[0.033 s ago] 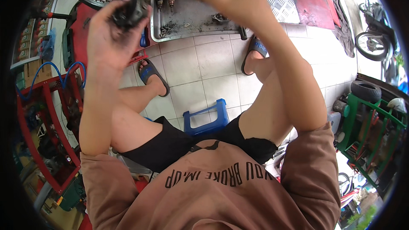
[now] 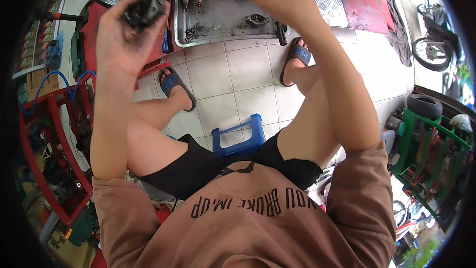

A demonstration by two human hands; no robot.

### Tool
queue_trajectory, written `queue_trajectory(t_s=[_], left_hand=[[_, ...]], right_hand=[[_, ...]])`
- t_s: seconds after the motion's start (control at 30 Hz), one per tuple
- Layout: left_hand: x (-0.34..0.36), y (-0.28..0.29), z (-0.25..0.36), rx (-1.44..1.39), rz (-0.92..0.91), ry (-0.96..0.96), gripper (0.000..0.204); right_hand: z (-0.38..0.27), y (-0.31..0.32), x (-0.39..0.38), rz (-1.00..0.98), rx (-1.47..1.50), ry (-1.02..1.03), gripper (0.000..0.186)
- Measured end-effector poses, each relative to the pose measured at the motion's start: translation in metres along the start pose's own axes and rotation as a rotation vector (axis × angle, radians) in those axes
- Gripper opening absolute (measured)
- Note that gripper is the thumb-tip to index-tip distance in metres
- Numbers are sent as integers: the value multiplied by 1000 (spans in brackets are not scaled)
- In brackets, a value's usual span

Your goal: The person services a starter motor by hand and with a screwdriver, removing components into a metal tray and inspecting the internal brush assembly.

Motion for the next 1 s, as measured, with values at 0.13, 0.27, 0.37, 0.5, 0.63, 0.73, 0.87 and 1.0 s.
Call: queue_trajectory(t_s=[0.13, 0.27, 0.37, 0.5, 0.63, 0.73, 0.87, 1.0], left_hand=[[44, 39, 41, -129, -36, -31, 17], [49, 35, 50, -164, -102, -129, 16], [33, 23, 56, -202, -14, -220, 10], [34, 35, 58, -312, 19, -209, 10], [25, 40, 61, -208, -34, -208, 8], [25, 44, 60, -256, -22, -189, 7], [16, 48, 66, -221, -14, -217, 8], [16, 49, 64, -212, -56, -213, 8]], right_hand=[[43, 1, 26, 70, -400, 63, 35], [105, -1, 38, -18, -658, -41, 37], [170, -17, 40, 4, -827, -233, 41], [247, -14, 35, 18, -1054, -145, 45], [265, -17, 38, -18, -943, -343, 64], [265, -19, 38, 16, -1016, -308, 76], [252, -27, 48, -8, -1015, -502, 76], [251, -10, 65, 111, -954, -600, 56]])
Point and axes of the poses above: each hand's wrist, its own x-axis towards the middle knuckle, its own y-axis out of the back of the hand, z = x × y, the point moved 1 cm from there along x, towards the middle knuckle, and after that the axes turned 10 degrees about -y, right-handed, at the moved point
